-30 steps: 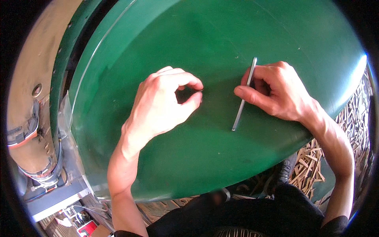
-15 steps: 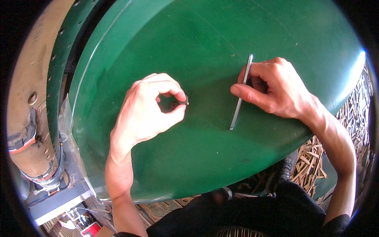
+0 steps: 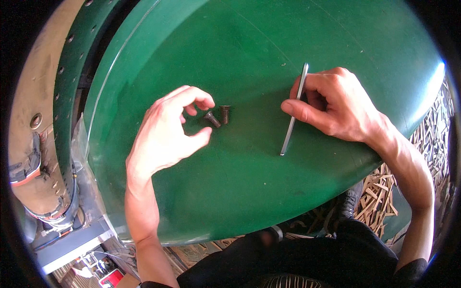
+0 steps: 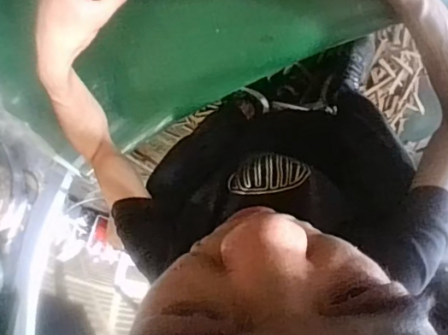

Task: The person uses an Allen key to tighten bolts on a large green cylindrical machine. They repeatedly insert bolts into holes along the seam and turn the key to secure them. Another person is visible working nearby on the same machine.

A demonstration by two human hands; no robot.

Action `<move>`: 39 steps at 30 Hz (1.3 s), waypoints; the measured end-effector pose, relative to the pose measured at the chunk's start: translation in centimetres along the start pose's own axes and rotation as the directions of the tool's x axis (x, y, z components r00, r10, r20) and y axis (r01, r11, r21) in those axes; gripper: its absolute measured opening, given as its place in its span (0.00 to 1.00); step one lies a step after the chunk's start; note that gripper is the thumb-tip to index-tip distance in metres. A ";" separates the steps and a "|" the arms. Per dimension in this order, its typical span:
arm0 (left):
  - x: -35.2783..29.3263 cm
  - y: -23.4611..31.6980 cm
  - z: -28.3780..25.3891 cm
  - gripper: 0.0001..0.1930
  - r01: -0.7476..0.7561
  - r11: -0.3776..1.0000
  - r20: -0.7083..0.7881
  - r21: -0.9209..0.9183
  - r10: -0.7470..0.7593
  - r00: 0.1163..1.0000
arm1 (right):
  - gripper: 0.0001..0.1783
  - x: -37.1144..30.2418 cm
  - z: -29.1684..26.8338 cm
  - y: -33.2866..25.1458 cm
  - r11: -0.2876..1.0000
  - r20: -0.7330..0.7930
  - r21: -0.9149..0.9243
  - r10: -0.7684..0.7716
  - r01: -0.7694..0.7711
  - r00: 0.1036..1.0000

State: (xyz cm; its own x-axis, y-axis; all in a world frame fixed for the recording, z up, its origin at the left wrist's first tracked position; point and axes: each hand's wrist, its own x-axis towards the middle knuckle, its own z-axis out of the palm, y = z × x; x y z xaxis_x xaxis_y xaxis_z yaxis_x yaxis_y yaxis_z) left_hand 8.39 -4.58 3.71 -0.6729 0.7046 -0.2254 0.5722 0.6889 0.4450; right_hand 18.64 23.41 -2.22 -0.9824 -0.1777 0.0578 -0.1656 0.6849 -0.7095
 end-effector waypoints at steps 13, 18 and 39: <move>-0.7 -1.4 -0.1 0.14 0.042 0.997 0.104 0.068 -0.049 0.993 | 0.25 0.0 0.2 0.2 1.000 -0.017 -0.002 -0.003 0.003 1.000; -1.2 0.0 0.0 0.12 -0.056 0.988 0.056 -0.144 0.065 0.996 | 0.24 0.0 0.2 0.1 1.000 -0.015 0.000 0.006 -0.006 1.000; 0.1 2.0 3.1 0.12 -0.108 0.947 0.087 -0.303 0.140 0.986 | 0.12 0.3 1.2 -3.6 0.904 -0.101 0.413 -0.076 0.111 0.992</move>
State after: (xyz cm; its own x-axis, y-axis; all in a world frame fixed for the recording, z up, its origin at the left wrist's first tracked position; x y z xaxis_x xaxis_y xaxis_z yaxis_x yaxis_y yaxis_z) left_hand 10.92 -2.59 1.88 -0.5428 0.8064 -0.2349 0.4724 0.5244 0.7084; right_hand 19.00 20.05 -0.54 -0.9707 -0.1570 0.1820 -0.2231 0.3071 -0.9251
